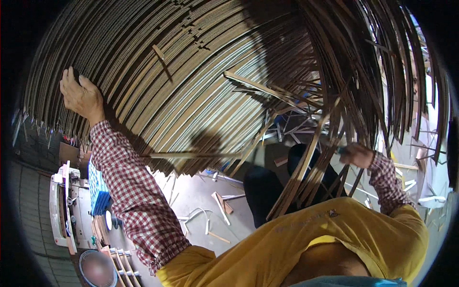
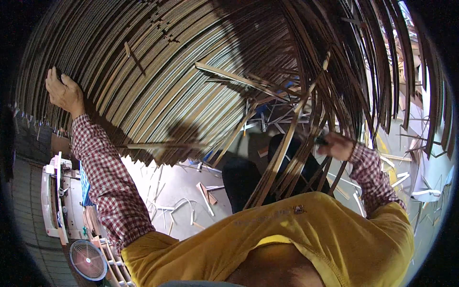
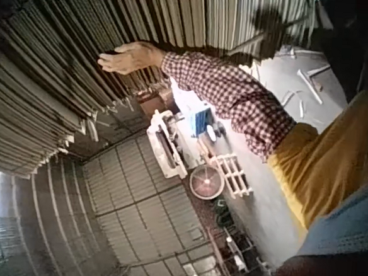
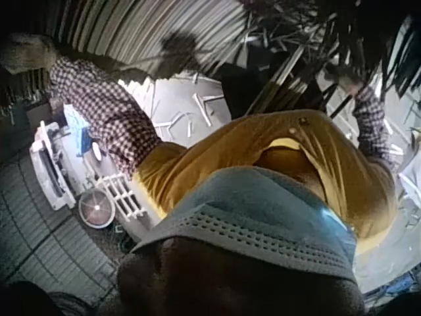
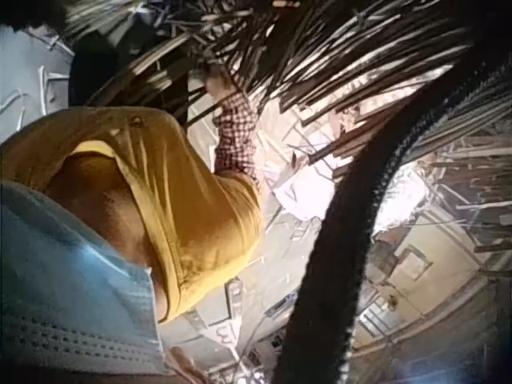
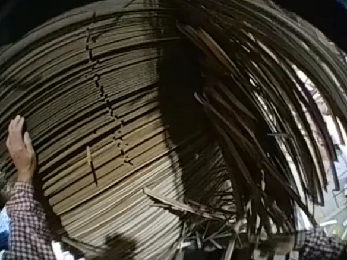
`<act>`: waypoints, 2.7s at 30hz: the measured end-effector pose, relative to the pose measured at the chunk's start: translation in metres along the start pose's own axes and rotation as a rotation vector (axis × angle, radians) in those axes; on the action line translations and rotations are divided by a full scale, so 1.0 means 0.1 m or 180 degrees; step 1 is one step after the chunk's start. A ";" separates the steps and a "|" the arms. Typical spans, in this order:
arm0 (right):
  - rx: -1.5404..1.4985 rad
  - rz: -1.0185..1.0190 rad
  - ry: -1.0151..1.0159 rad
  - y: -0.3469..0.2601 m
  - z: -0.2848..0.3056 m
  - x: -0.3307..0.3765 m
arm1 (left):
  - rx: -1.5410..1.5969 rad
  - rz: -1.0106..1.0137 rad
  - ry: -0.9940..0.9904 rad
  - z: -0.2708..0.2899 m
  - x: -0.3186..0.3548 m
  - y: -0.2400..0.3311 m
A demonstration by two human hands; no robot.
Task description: Cutting and removing strips from a large stack of cardboard sheets using shears.
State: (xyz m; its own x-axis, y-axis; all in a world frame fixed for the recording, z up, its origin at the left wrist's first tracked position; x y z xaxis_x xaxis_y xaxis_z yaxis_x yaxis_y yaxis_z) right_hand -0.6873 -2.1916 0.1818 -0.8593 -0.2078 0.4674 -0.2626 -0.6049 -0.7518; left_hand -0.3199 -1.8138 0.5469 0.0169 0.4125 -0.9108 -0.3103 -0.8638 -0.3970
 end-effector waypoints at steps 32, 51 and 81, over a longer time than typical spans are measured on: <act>-0.0960 0.1344 0.0096 -0.62 0.33 -0.26 | 0.0115 -0.0124 0.0223 0.03 -0.01 0.01; 0.0401 0.0795 0.1344 -1.95 1.16 -1.10 | 0.0183 -0.0070 0.0160 -0.02 0.01 -0.02; 0.0420 0.0001 0.1216 0.92 0.02 0.01 | 0.0014 -0.0075 0.0082 0.05 -0.01 0.06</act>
State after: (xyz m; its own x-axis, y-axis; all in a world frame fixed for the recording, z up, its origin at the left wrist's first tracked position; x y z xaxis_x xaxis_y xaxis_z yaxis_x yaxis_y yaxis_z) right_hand -0.7114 -2.2487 0.1142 -0.9672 0.0777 0.2418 -0.2250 -0.7036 -0.6741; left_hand -0.3265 -1.8186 0.5463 0.0487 0.4251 -0.9038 -0.3138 -0.8526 -0.4179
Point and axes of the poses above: each hand's wrist, its own x-axis away from the middle knuckle, its own z-axis out of the back of the hand, y = z × x, the point moved 4 cm from there along -x, towards the middle knuckle, and after that the axes turned 11 degrees about -y, right-handed, at the moved point
